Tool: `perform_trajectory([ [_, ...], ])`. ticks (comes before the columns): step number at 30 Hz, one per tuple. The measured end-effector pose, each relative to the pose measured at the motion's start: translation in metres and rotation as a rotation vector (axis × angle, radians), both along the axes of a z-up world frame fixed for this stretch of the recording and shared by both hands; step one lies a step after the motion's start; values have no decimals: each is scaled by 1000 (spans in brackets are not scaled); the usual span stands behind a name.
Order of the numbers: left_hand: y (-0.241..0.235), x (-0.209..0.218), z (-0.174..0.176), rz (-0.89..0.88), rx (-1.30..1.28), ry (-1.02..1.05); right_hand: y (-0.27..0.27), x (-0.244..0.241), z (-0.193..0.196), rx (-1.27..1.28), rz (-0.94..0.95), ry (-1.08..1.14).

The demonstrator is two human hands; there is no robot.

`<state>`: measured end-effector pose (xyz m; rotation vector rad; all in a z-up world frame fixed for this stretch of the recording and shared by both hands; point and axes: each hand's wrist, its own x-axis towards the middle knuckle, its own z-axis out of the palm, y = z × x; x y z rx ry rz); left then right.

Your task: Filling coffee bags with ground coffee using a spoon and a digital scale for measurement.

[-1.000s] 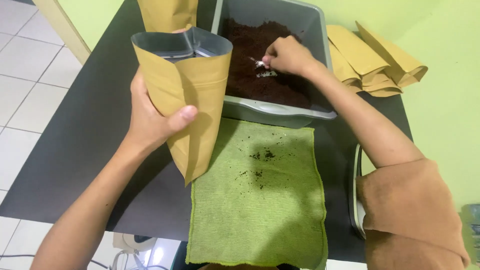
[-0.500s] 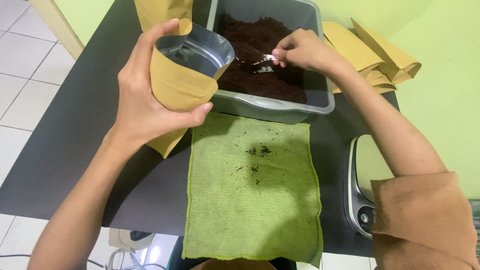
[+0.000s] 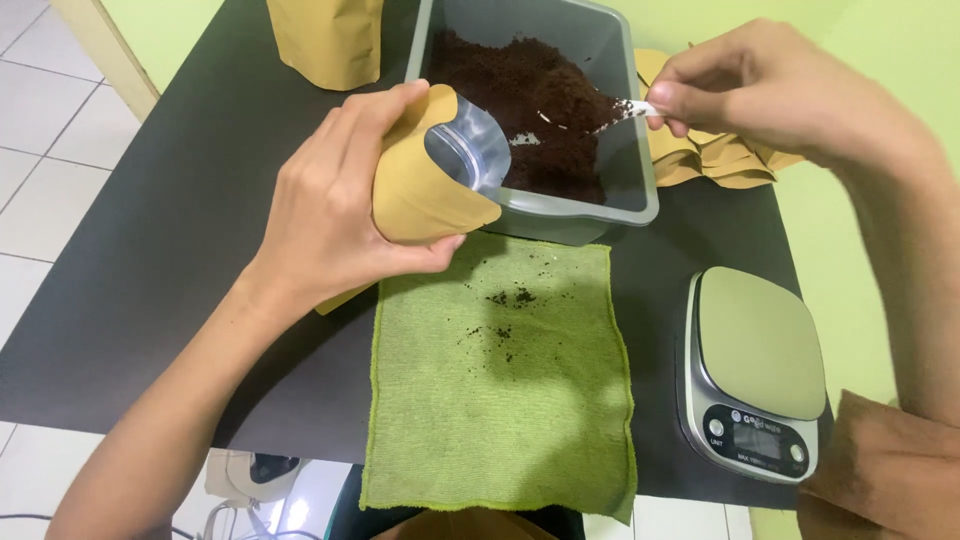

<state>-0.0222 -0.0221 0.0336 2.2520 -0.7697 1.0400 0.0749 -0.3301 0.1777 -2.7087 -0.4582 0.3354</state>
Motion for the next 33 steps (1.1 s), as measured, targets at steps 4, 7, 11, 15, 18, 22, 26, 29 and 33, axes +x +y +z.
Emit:
perform_trajectory([
  [4, -1, 0, -1, 1, 6, -8, 17, -22, 14, 23, 59, 27],
  [7, -2, -1, 0, 7, -2, -1, 46, -36, 21, -166, 40, 12],
  [11, -2, -1, 0, 5, 8, -30, 73, -41, 15, -251, 175, -36],
  [15, 0, 0, -3, 24, -4, -38, 67, -33, -34, -242, 663, -769],
  [18, 4, -1, -1, 5, -30, -22, 69, -48, -38, -411, 847, -1523],
  [22, 7, -1, -2, 7, -37, -13, 54, -34, -53, -277, 889, -1587],
  [26, 5, 2, -2, 4, -35, -20, 37, -30, -60, -159, 872, -1510],
  [29, 12, 9, -9, -17, -50, -11, 14, -25, -69, 0, 761, -1327],
  [33, 23, 12, -4, -120, -255, 16, -30, -23, -75, -158, 416, -1242],
])
